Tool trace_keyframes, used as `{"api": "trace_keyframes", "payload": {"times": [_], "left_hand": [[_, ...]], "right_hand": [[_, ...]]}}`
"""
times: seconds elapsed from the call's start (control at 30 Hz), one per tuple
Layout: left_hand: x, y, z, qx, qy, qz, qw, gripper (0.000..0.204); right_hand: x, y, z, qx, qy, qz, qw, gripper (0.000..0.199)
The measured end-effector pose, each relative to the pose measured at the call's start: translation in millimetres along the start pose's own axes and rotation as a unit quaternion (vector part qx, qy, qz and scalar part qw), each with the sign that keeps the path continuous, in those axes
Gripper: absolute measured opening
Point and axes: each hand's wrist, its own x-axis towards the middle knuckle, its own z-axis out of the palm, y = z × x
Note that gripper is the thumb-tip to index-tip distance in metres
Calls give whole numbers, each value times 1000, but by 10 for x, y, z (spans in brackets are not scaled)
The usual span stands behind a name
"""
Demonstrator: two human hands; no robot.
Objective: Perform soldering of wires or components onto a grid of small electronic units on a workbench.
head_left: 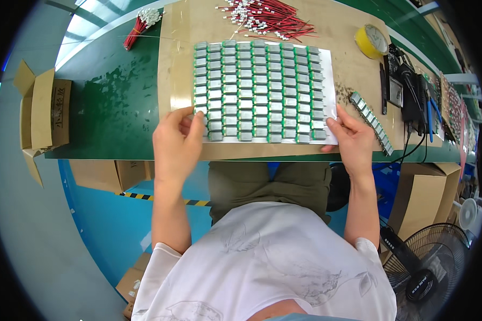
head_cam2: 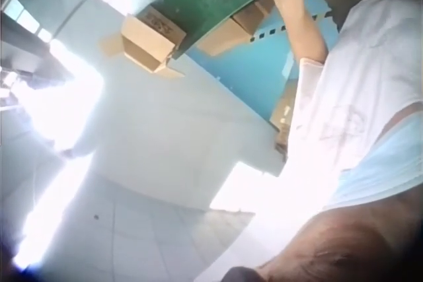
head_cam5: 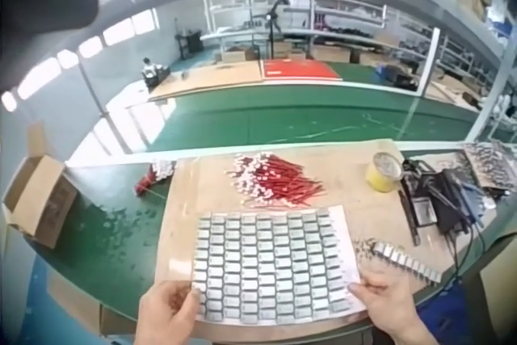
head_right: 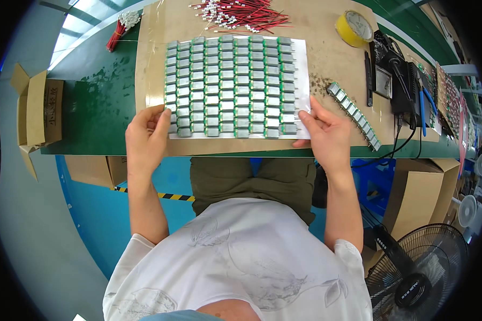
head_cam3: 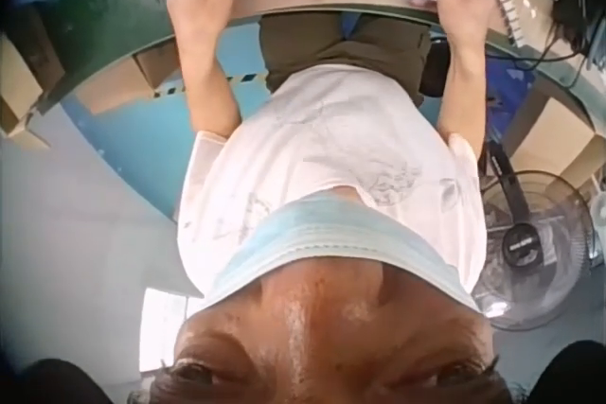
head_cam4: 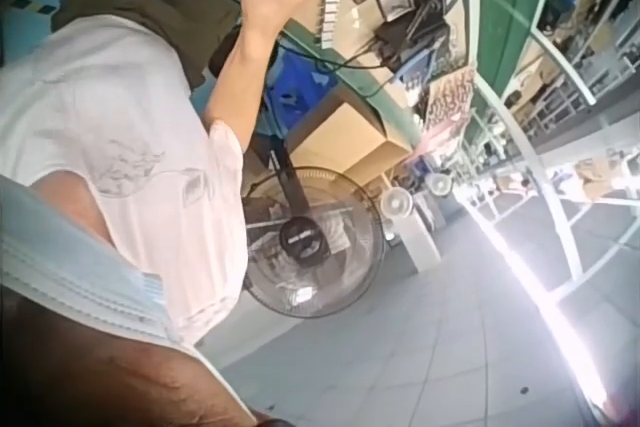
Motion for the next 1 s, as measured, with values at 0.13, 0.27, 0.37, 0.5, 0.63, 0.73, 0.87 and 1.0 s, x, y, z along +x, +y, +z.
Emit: {"api": "trace_keyframes", "payload": {"times": [0.13,0.27,0.37,0.5,0.63,0.73,0.87,1.0], "left_hand": [[90,-181,-11,-6,20,-27,999,30],[251,-403,-383,-23,26,-61,998,33],[284,-394,-541,-30,-1,-95,995,35],[317,-92,-365,122,88,92,984,28],[274,492,27,73,36,337,938,34],[335,1009,539,83,-77,512,851,46],[432,1585,1424,67,-152,641,749,52],[391,1753,1907,149,-264,620,724,50]], "right_hand": [[63,-9,170,16,-16,10,1000,46],[-41,-61,587,70,-44,40,996,47],[-131,-62,678,2,-41,-2,999,48],[-339,-19,347,-183,25,-169,968,41],[-586,-22,-384,-413,209,-288,839,32],[-661,-41,-886,-511,260,-263,776,33],[-660,26,-1146,-478,221,-135,839,42],[-552,110,-1195,-520,199,-171,813,45]]}}
